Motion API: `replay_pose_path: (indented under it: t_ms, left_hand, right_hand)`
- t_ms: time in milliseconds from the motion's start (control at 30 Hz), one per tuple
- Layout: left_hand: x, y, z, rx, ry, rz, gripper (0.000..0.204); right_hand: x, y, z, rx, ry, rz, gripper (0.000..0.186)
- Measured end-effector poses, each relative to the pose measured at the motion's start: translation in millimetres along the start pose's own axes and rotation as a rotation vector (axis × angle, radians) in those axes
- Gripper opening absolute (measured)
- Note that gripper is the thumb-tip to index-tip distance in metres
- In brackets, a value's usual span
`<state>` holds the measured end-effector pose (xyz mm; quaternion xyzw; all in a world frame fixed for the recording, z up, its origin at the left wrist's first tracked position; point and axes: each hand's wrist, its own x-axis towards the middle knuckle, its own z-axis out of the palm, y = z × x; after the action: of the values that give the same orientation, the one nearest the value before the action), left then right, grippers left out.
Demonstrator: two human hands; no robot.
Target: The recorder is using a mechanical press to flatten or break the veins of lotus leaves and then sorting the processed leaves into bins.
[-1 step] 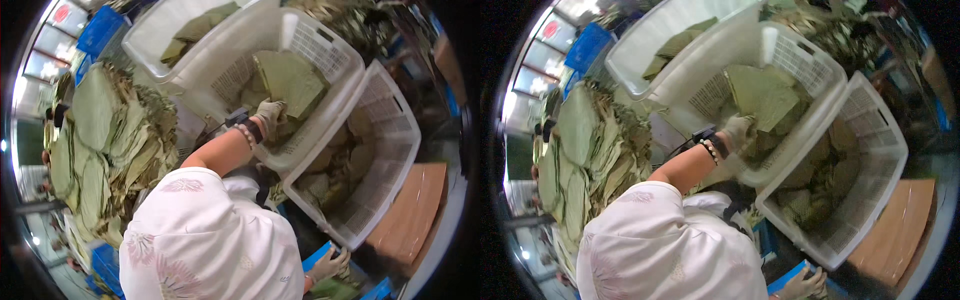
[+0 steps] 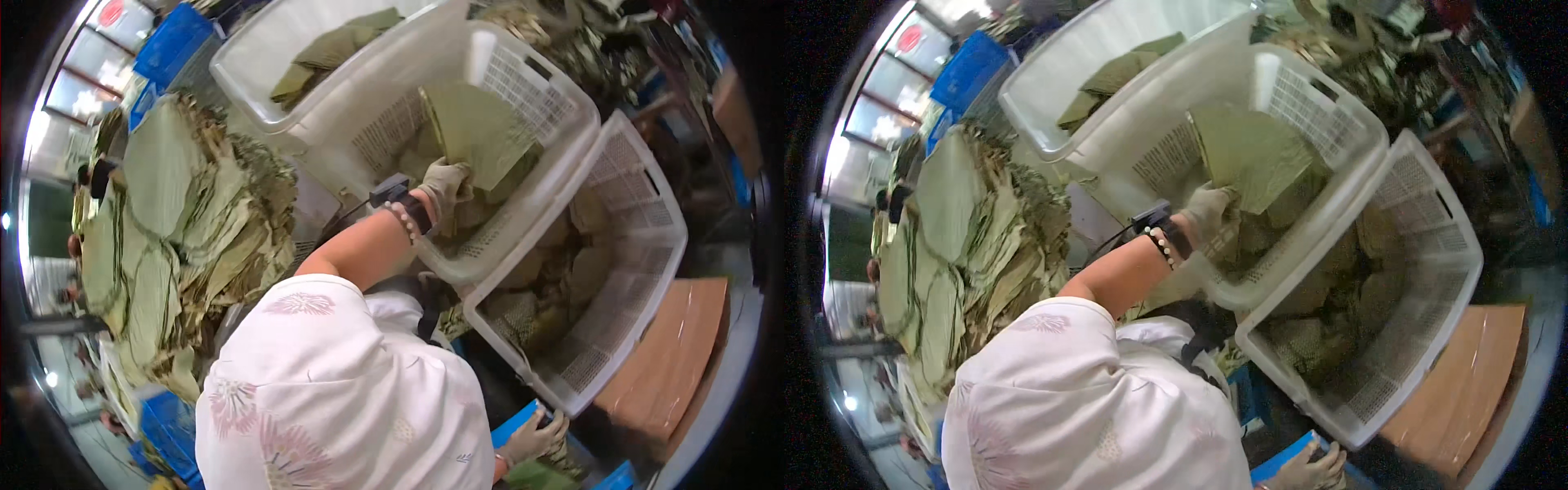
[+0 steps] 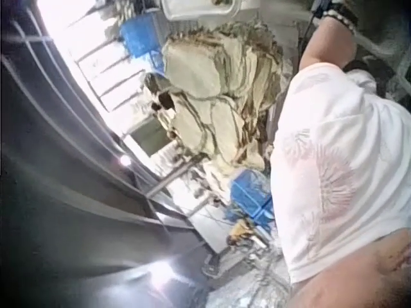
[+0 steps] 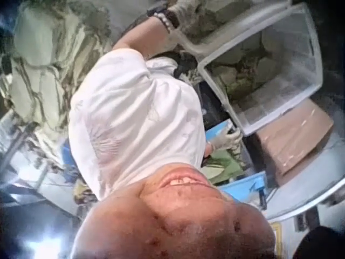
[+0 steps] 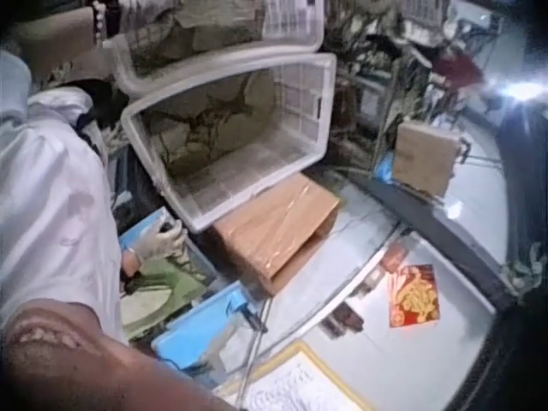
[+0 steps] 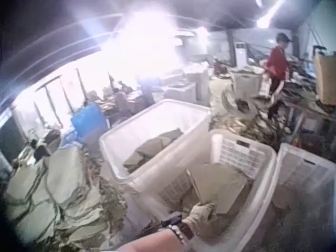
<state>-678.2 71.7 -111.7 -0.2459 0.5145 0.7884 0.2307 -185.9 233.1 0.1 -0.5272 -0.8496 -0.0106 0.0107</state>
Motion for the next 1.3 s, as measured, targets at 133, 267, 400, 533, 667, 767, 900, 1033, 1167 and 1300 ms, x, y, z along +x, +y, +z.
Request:
replay_pose_path:
  t_ms: [133, 267, 400, 533, 667, 767, 900, 1033, 1167, 1300]
  left_hand:
    - [-33.0, 84.0, -5.7, -0.124, -0.152, 0.236, 0.015]
    - [-41.2, 158.7, -11.8, -0.235, -0.237, 0.497, 0.011]
    - [5.2, 218.9, -22.9, -0.276, -0.267, 0.576, 0.018]
    - [56.3, 300.8, -50.7, -0.314, -0.134, 0.664, 0.012]
    - [135.6, 345.1, -70.0, -0.261, 0.086, 0.593, 0.013]
    - [258.2, 355.0, -158.4, 0.321, 0.346, 0.535, 0.017]
    - [331.0, 339.7, -220.2, 0.579, 0.460, 0.330, 0.027]
    - [357.1, 340.8, -230.0, 0.737, 0.382, 0.310, 0.035]
    - [340.2, 347.5, -158.7, 0.354, 0.311, 0.162, 0.029]
    - [349.3, 378.7, -158.6, 0.694, 0.362, 0.269, 0.023]
  right_hand:
    - [1.1, -1.6, -3.3, 0.115, 0.004, -0.025, 0.049]
    - [1.8, 8.4, 8.9, 0.117, 0.025, -0.014, 0.055]
    - [-4.8, 7.9, 8.6, -0.019, 0.374, -0.189, 0.056]
    - [1.9, 0.7, 2.3, 0.020, 0.221, -0.161, 0.052]
    - [-3.1, 28.3, 28.4, -0.186, 0.063, 0.041, 0.063]
    - [14.6, -0.8, 27.7, -0.199, 0.006, 0.018, 0.063]
    - [47.9, -37.2, 28.1, -0.234, -0.060, -0.014, 0.063]
    - [68.2, -63.2, 23.1, -0.273, -0.094, -0.020, 0.063]
    - [71.8, -82.2, 12.3, -0.337, -0.107, 0.024, 0.063]
    - [94.3, -96.0, 15.1, -0.349, -0.128, -0.006, 0.063]
